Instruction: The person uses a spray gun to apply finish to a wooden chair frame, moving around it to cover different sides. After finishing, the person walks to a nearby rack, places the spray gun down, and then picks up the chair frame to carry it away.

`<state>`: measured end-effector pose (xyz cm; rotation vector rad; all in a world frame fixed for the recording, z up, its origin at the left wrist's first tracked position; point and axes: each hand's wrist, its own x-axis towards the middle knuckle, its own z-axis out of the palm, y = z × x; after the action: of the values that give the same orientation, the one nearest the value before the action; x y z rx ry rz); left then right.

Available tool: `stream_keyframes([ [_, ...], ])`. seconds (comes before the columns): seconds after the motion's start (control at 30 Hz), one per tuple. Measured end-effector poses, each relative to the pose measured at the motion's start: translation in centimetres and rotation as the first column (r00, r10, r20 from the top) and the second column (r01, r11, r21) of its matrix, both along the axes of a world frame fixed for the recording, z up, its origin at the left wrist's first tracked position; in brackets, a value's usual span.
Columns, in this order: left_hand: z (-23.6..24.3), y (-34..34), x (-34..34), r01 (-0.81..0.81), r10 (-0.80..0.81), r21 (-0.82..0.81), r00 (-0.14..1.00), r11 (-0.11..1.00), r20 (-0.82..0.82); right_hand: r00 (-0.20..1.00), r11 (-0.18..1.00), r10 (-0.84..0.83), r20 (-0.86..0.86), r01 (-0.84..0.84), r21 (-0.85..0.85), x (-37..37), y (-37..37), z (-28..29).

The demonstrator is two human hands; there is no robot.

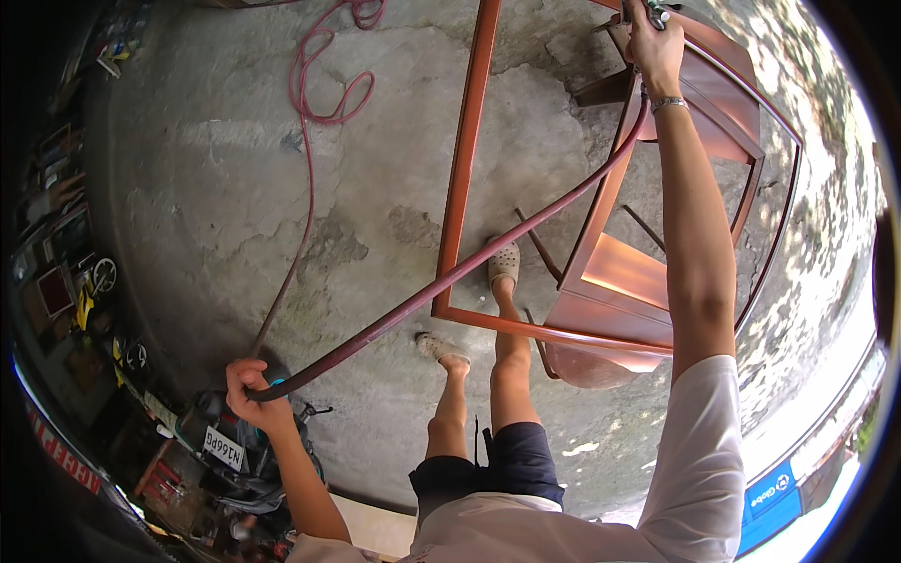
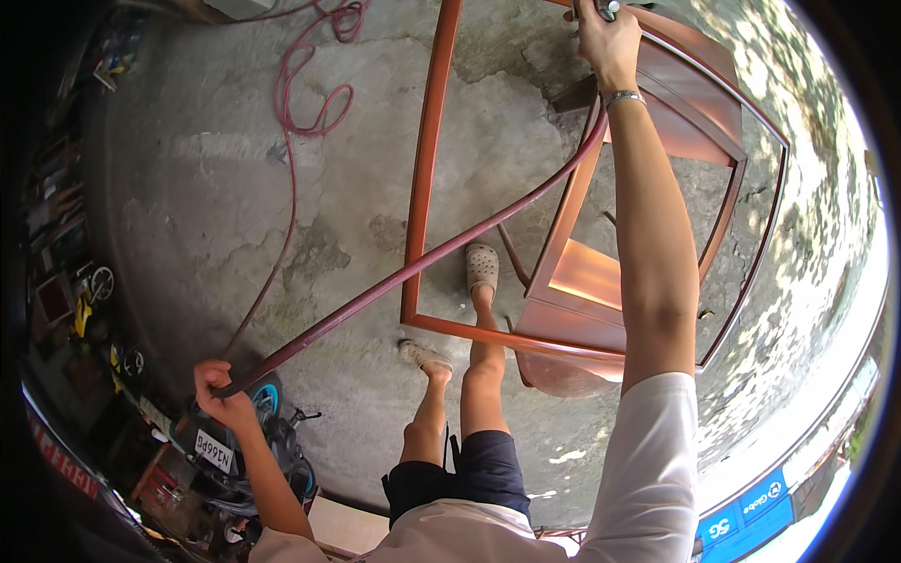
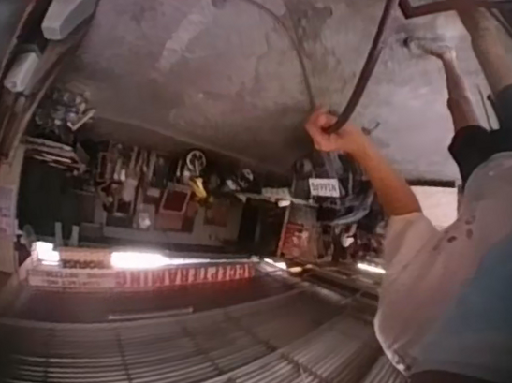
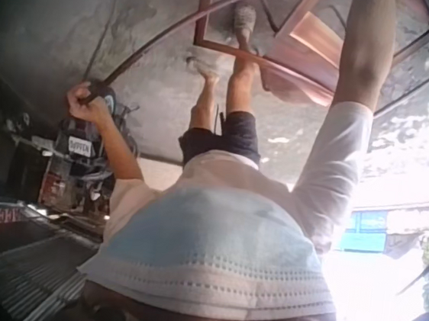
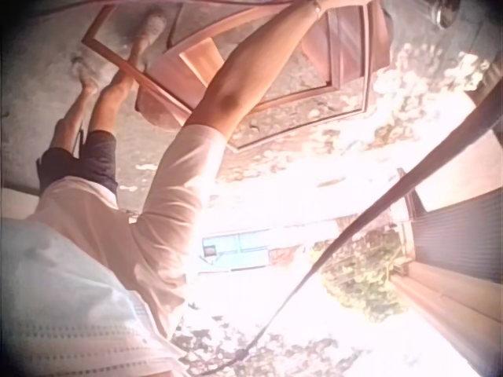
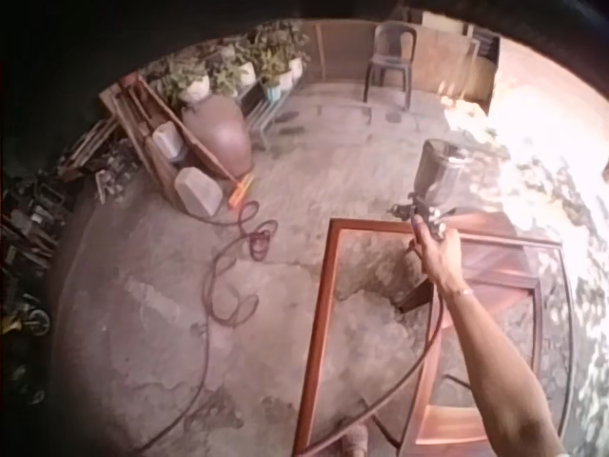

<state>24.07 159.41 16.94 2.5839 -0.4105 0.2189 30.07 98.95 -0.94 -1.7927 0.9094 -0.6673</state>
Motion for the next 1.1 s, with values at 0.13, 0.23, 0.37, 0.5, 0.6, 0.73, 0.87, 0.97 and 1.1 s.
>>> stream_keyframes([
  [0.13, -0.2, 0.8, 0.0, 0.007, -0.007, 0.004, 1.000, 1.000, -0.027, 0.994, 0.996, 0.091, -0.060, -0.092, -0.018, -1.2, 1.6, -2.6],
  [0.23, 0.0, 1.1, -0.5, -0.016, 0.016, 0.005, 0.997, 1.000, -0.078, 0.969, 0.989, 0.146, -0.200, -0.137, 0.061, -3.4, 3.5, -3.2],
  [0.37, 0.0, 2.6, -0.8, 0.000, 0.000, -0.004, 0.997, 1.000, -0.076, 0.955, 0.978, 0.182, -0.233, -0.150, 0.147, -6.3, 6.1, -2.9],
  [0.5, 0.4, 3.6, -1.3, -0.006, 0.007, 0.019, 0.997, 1.000, -0.075, 0.925, 0.965, 0.233, -0.299, -0.182, 0.191, -10.1, 9.0, -1.7],
  [0.6, 0.7, 4.1, -2.0, 0.005, -0.002, 0.041, 0.997, 0.999, -0.072, 0.918, 0.955, 0.261, -0.297, -0.202, 0.215, -12.8, 11.0, -1.9],
  [0.73, 0.6, 5.6, -3.1, 0.019, -0.017, 0.027, 0.998, 0.999, -0.056, 0.922, 0.955, 0.273, -0.276, -0.224, 0.196, -16.2, 14.0, -2.0],
  [0.87, 0.6, 7.4, -4.7, 0.000, 0.001, 0.019, 0.997, 1.000, -0.072, 0.890, 0.937, 0.312, -0.333, -0.231, 0.262, -19.5, 17.0, -1.0],
  [0.97, 0.7, 8.6, -5.8, -0.001, 0.003, 0.021, 0.996, 1.000, -0.085, 0.877, 0.921, 0.349, -0.330, -0.256, 0.293, -22.0, 19.2, -0.5],
  [1.1, 0.6, 10.3, -7.1, 0.025, -0.024, 0.021, 0.997, 0.999, -0.071, 0.892, 0.924, 0.353, -0.282, -0.285, 0.255, -25.3, 22.4, -0.9],
])
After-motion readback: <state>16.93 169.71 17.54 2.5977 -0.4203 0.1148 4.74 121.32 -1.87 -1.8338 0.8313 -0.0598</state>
